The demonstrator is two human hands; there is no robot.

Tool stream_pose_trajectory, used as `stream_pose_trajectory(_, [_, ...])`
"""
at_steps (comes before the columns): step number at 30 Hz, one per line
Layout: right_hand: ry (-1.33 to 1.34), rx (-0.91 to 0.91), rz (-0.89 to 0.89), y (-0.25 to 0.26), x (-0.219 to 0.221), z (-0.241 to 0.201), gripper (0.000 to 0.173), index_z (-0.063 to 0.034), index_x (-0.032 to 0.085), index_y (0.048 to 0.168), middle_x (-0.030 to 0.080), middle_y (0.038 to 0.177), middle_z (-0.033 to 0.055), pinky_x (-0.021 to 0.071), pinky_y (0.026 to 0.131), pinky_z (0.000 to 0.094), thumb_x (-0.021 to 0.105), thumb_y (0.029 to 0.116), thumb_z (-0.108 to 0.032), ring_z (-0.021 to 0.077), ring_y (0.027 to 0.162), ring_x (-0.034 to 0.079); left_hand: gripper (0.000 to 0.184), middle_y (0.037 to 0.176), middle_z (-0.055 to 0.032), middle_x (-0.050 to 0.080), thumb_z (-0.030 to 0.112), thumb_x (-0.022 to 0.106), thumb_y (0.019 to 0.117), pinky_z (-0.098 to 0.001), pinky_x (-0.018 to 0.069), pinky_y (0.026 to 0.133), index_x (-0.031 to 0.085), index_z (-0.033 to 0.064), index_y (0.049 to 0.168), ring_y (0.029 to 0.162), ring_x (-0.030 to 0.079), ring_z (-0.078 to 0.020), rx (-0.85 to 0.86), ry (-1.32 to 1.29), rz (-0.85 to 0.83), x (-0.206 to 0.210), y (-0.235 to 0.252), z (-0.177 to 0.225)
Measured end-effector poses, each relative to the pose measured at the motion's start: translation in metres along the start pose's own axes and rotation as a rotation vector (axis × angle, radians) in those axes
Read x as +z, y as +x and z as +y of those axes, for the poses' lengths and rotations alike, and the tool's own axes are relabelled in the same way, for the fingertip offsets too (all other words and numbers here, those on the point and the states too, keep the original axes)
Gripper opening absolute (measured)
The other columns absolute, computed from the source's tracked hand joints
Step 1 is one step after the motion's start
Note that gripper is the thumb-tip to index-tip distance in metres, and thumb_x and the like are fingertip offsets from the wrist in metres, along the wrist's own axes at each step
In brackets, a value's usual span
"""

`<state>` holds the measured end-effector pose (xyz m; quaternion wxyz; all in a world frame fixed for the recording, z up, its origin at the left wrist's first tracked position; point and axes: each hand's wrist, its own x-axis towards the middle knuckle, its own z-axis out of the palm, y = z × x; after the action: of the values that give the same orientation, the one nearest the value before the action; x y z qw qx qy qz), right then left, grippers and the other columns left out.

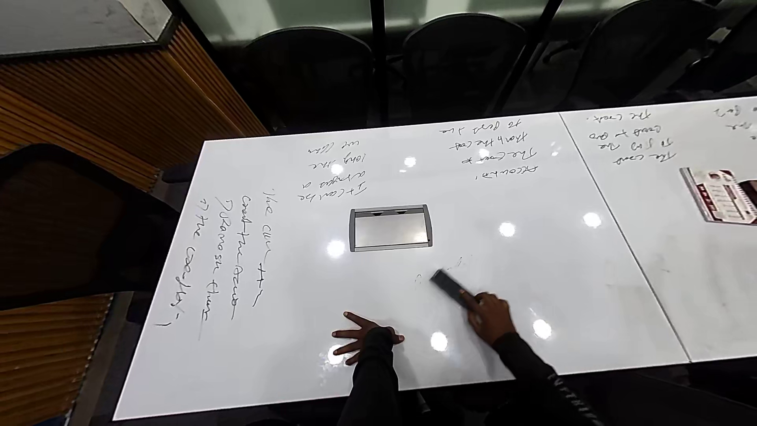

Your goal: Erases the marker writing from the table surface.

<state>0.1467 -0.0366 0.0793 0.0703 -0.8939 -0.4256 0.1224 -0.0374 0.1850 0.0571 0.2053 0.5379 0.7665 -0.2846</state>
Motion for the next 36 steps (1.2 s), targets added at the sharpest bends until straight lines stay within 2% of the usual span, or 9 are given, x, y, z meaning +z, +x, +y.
stream_pose_trajectory(3, [-0.086, 0.311, 0.113, 0.021, -0.015, 0.051, 0.055, -0.0259, 0.060, 0.147, 0.069, 0.114, 0.0240, 0.0498, 0.079, 0.0643, 0.068, 0.0927, -0.033, 0.0451, 0.103, 0.066, 0.186, 0.163, -0.0301, -0.028, 0.038, 0.104, 0.0227, -0.0831, 0.0350, 0.098, -0.017, 0.0271, 0.163, 0.149, -0.002, -0.0637, -0.018, -0.018, -0.001, 0.001, 0.000, 0.001])
stream_pose_trajectory(5, [-0.095, 0.537, 0.089, 0.033, -0.022, 0.072, 0.057, -0.0245, 0.055, 0.151, 0.065, 0.122, 0.0272, 0.0467, 0.086, 0.0668, 0.067, 0.0960, -0.037, 0.0479, 0.113, 0.061, 0.185, 0.163, -0.0303, -0.027, 0.037, 0.104, 0.0235, -0.0830, 0.0345, 0.098, -0.016, 0.0265, 0.163, 0.149, -0.002, -0.0640, -0.016, -0.018, 0.001, 0.000, 0.000, 0.002])
stream_pose_trajectory(10, [-0.045, 0.747, 0.049, 0.056, -0.017, 0.047, 0.062, -0.0210, 0.049, 0.154, 0.060, 0.133, 0.0268, 0.0477, 0.089, 0.0652, 0.064, 0.0960, -0.038, 0.0463, 0.122, 0.057, 0.183, 0.163, -0.0316, -0.027, 0.038, 0.104, 0.0250, -0.0818, 0.0337, 0.101, -0.015, 0.0261, 0.164, 0.149, 0.000, -0.0643, -0.009, -0.004, -0.003, 0.001, 0.001, 0.001])
stream_pose_trajectory(13, [0.002, 0.627, 0.030, 0.058, 0.001, -0.007, 0.063, -0.0180, 0.049, 0.154, 0.060, 0.132, 0.0272, 0.0485, 0.089, 0.0647, 0.064, 0.0947, -0.035, 0.0464, 0.120, 0.058, 0.185, 0.163, -0.0323, -0.026, 0.041, 0.104, 0.0231, -0.0820, 0.0364, 0.098, -0.016, 0.0259, 0.163, 0.148, 0.002, -0.0655, -0.009, -0.002, 0.014, 0.003, 0.004, 0.000])
stream_pose_trajectory(18, [0.067, 0.201, -0.187, 0.039, 0.016, -0.109, 0.062, -0.0212, 0.048, 0.155, 0.063, 0.127, 0.0237, 0.0506, 0.090, 0.0590, 0.056, 0.0941, -0.028, 0.0426, 0.117, 0.060, 0.184, 0.163, -0.0327, -0.026, 0.038, 0.104, 0.0248, -0.0825, 0.0353, 0.099, -0.016, 0.0239, 0.163, 0.149, 0.002, -0.0647, 0.014, -0.008, -0.001, -0.002, 0.000, -0.001])
stream_pose_trajectory(22, [0.086, -0.092, -0.309, 0.023, 0.030, -0.134, 0.060, -0.0299, 0.046, 0.156, 0.061, 0.128, 0.0212, 0.0492, 0.092, 0.0572, 0.051, 0.0959, -0.024, 0.0408, 0.120, 0.058, 0.186, 0.163, -0.0318, -0.028, 0.037, 0.104, 0.0231, -0.0826, 0.0328, 0.102, -0.017, 0.0243, 0.163, 0.149, -0.002, -0.0639, -0.004, -0.026, 0.006, 0.004, 0.004, 0.001])
stream_pose_trajectory(27, [0.023, -0.134, -0.191, 0.031, 0.019, -0.081, 0.055, -0.0355, 0.054, 0.150, 0.067, 0.117, 0.0189, 0.0509, 0.083, 0.0566, 0.053, 0.0953, -0.027, 0.0386, 0.108, 0.064, 0.186, 0.163, -0.0320, -0.025, 0.038, 0.104, 0.0235, -0.0830, 0.0333, 0.100, -0.018, 0.0253, 0.163, 0.149, 0.002, -0.0643, -0.007, 0.021, 0.013, 0.005, 0.004, 0.002])
stream_pose_trajectory(32, [-0.050, 0.291, -0.084, 0.047, -0.025, 0.012, 0.055, -0.0302, 0.055, 0.150, 0.066, 0.123, 0.0229, 0.0497, 0.086, 0.0608, 0.064, 0.0950, -0.030, 0.0420, 0.113, 0.063, 0.185, 0.163, -0.0312, -0.027, 0.036, 0.104, 0.0237, -0.0832, 0.0333, 0.100, -0.016, 0.0261, 0.163, 0.149, 0.000, -0.0646, -0.010, -0.012, 0.016, 0.002, -0.001, 0.001])
stream_pose_trajectory(36, [-0.081, 0.564, -0.050, 0.039, -0.028, 0.063, 0.059, -0.0308, 0.051, 0.153, 0.062, 0.128, 0.0252, 0.0481, 0.089, 0.0623, 0.065, 0.0960, -0.038, 0.0430, 0.118, 0.060, 0.183, 0.164, -0.0296, -0.026, 0.037, 0.104, 0.0241, -0.0814, 0.0359, 0.099, -0.013, 0.0271, 0.164, 0.150, 0.002, -0.0616, 0.007, -0.030, 0.019, -0.003, -0.004, 0.000])
